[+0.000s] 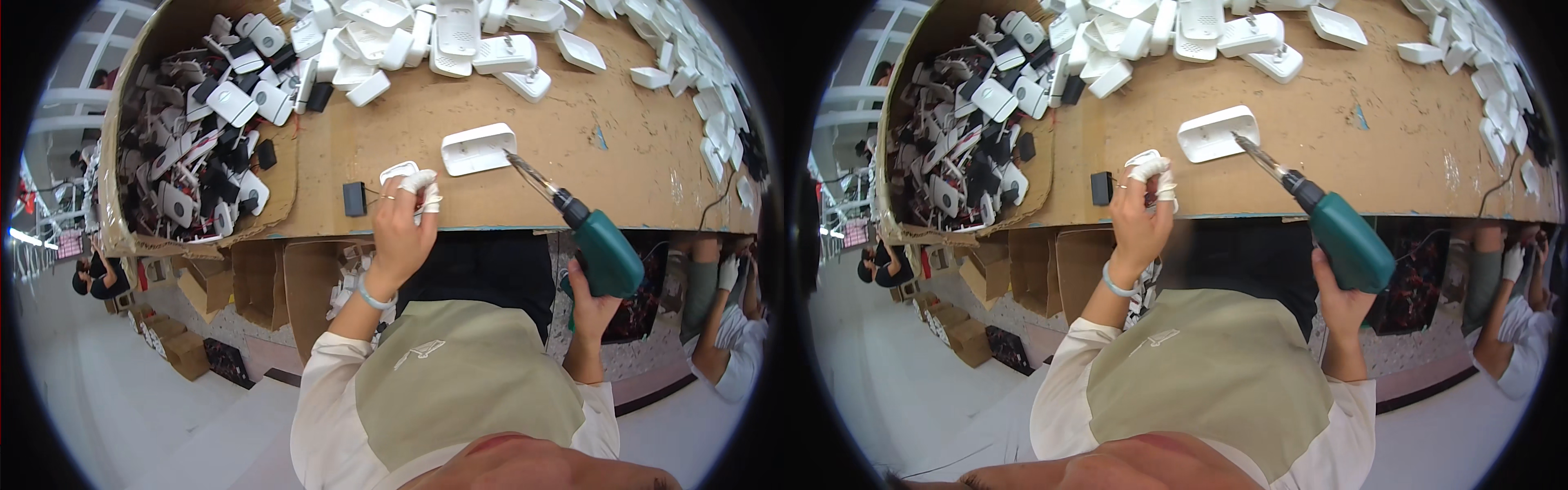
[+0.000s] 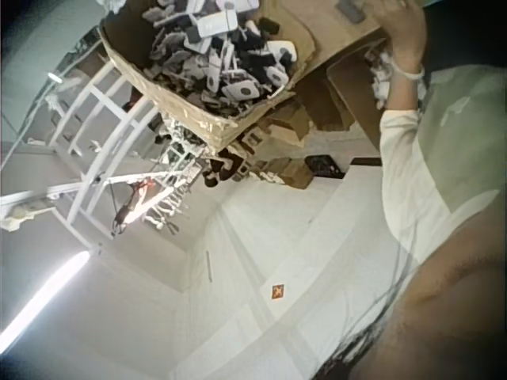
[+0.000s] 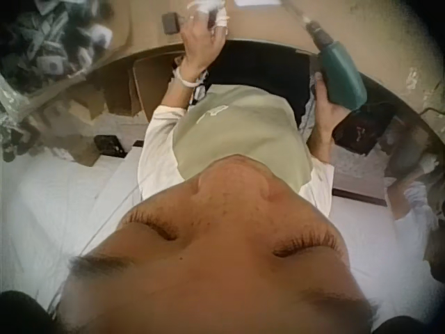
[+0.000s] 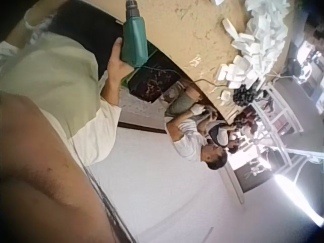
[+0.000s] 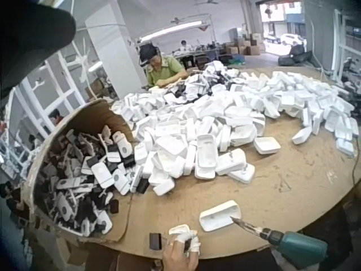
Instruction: Soldering electronic components into white plastic cases at a factory workbench.
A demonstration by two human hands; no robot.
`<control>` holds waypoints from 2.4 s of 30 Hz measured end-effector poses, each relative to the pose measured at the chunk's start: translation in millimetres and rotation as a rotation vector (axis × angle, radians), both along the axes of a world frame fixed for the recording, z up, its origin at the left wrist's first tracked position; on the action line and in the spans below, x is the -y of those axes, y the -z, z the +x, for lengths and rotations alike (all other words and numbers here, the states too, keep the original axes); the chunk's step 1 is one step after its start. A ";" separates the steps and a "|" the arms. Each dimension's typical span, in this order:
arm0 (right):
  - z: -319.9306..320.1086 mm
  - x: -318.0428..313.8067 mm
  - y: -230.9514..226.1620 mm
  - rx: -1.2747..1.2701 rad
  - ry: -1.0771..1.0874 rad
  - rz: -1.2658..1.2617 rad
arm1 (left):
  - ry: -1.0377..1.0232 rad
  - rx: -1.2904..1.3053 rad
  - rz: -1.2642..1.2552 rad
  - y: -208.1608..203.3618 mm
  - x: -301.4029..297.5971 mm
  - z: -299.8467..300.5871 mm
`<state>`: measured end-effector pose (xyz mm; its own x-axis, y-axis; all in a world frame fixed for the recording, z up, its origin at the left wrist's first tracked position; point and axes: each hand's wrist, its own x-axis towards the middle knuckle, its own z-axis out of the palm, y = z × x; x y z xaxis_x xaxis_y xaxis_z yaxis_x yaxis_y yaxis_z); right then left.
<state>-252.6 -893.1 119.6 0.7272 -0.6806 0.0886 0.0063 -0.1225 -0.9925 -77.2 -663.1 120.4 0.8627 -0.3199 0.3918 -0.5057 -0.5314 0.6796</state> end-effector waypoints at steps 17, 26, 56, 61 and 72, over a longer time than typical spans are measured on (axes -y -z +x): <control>35.5 -4.6 11.7 -0.098 -0.298 -0.294 | -0.136 0.286 0.303 11.5 48.2 10.9; 40.3 -3.6 9.2 -0.122 -0.333 -0.313 | -0.131 0.298 0.364 9.4 49.3 10.5; 43.8 -4.7 1.4 -0.166 -0.337 -0.343 | -0.159 0.304 0.397 13.6 49.0 9.4; 45.2 -5.5 -0.5 -0.151 -0.326 -0.349 | -0.157 0.301 0.398 12.8 49.7 9.8; 33.5 -5.1 -0.8 -0.130 -0.279 -0.238 | -0.156 0.316 0.408 13.5 49.6 10.5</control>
